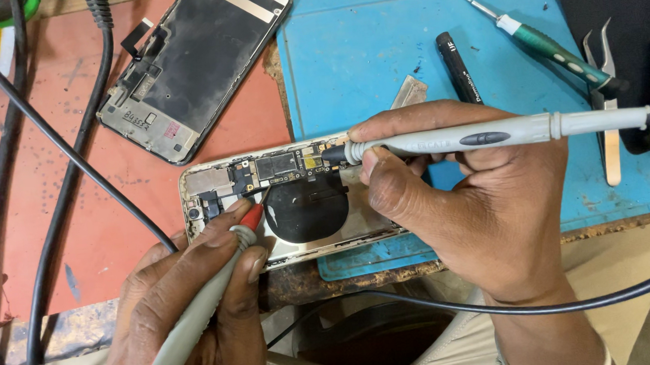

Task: The person works on a disassembled white smartphone, using a screwdriver to adjust internal components and a multimeter to test the circuit board. The person manipulates small parts and probes various points on the motherboard.

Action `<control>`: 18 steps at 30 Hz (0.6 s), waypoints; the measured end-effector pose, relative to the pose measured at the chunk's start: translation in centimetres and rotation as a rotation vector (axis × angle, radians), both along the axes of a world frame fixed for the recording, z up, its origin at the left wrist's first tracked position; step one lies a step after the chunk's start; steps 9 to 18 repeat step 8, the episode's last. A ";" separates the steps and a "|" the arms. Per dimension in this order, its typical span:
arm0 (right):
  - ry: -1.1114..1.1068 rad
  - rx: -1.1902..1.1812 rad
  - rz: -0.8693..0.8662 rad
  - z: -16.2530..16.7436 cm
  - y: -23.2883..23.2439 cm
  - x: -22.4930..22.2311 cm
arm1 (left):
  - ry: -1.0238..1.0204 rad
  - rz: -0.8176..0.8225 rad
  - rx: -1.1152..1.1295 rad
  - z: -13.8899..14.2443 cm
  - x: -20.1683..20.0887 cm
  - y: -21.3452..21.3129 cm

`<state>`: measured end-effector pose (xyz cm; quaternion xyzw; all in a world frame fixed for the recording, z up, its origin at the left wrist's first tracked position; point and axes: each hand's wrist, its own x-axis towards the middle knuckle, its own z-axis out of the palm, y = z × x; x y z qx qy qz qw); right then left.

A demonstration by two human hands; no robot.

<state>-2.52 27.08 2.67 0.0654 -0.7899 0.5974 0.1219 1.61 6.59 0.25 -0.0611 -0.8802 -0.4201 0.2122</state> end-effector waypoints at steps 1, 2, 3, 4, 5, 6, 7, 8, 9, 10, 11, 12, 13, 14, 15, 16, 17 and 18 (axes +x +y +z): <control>0.002 0.006 0.001 0.0 0.0 0.1 | 0.010 -0.005 -0.001 0.0 0.0 0.0; 0.004 0.012 0.003 0.0 0.0 0.1 | 0.020 -0.010 -0.001 0.0 0.0 0.0; 0.006 0.003 0.007 0.0 0.0 0.1 | 0.027 -0.012 -0.001 0.0 0.0 0.0; 0.007 -0.005 0.010 0.0 0.0 0.0 | 0.033 -0.015 0.000 -0.1 -0.1 -0.1; 0.010 -0.014 0.013 0.0 0.0 0.0 | 0.040 -0.017 0.001 -0.1 -0.1 -0.1; 0.009 -0.020 0.016 -0.1 0.1 0.1 | 0.043 -0.010 0.009 -0.2 0.0 -0.1; 0.009 -0.026 0.018 -0.1 0.1 0.1 | 0.046 -0.004 0.017 -0.2 0.0 0.0; 0.009 -0.031 0.021 -0.2 0.1 0.0 | 0.050 0.002 0.026 -0.3 0.0 0.0; 0.009 -0.031 0.021 -0.2 0.1 0.0 | 0.050 0.002 0.026 -0.3 0.0 0.0; 0.009 -0.031 0.021 -0.2 0.1 0.0 | 0.050 0.002 0.026 -0.3 0.0 0.0; 0.009 -0.031 0.021 -0.2 0.1 0.0 | 0.050 0.002 0.026 -0.3 0.0 0.0; 0.009 -0.031 0.021 -0.2 0.1 0.0 | 0.050 0.002 0.026 -0.3 0.0 0.0; 0.009 -0.031 0.021 -0.2 0.1 0.0 | 0.050 0.002 0.026 -0.3 0.0 0.0; 0.009 -0.031 0.021 -0.2 0.1 0.0 | 0.050 0.002 0.026 -0.3 0.0 0.0; 0.009 -0.031 0.021 -0.2 0.1 0.0 | 0.050 0.002 0.026 -0.3 0.0 0.0; 0.009 -0.031 0.021 -0.2 0.1 0.0 | 0.050 0.002 0.026 -0.3 0.0 0.0; 0.009 -0.031 0.021 -0.2 0.1 0.0 | 0.050 0.002 0.026 -0.3 0.0 0.0; 0.009 -0.031 0.021 -0.2 0.1 0.0 | 0.050 0.002 0.026 -0.3 0.0 0.0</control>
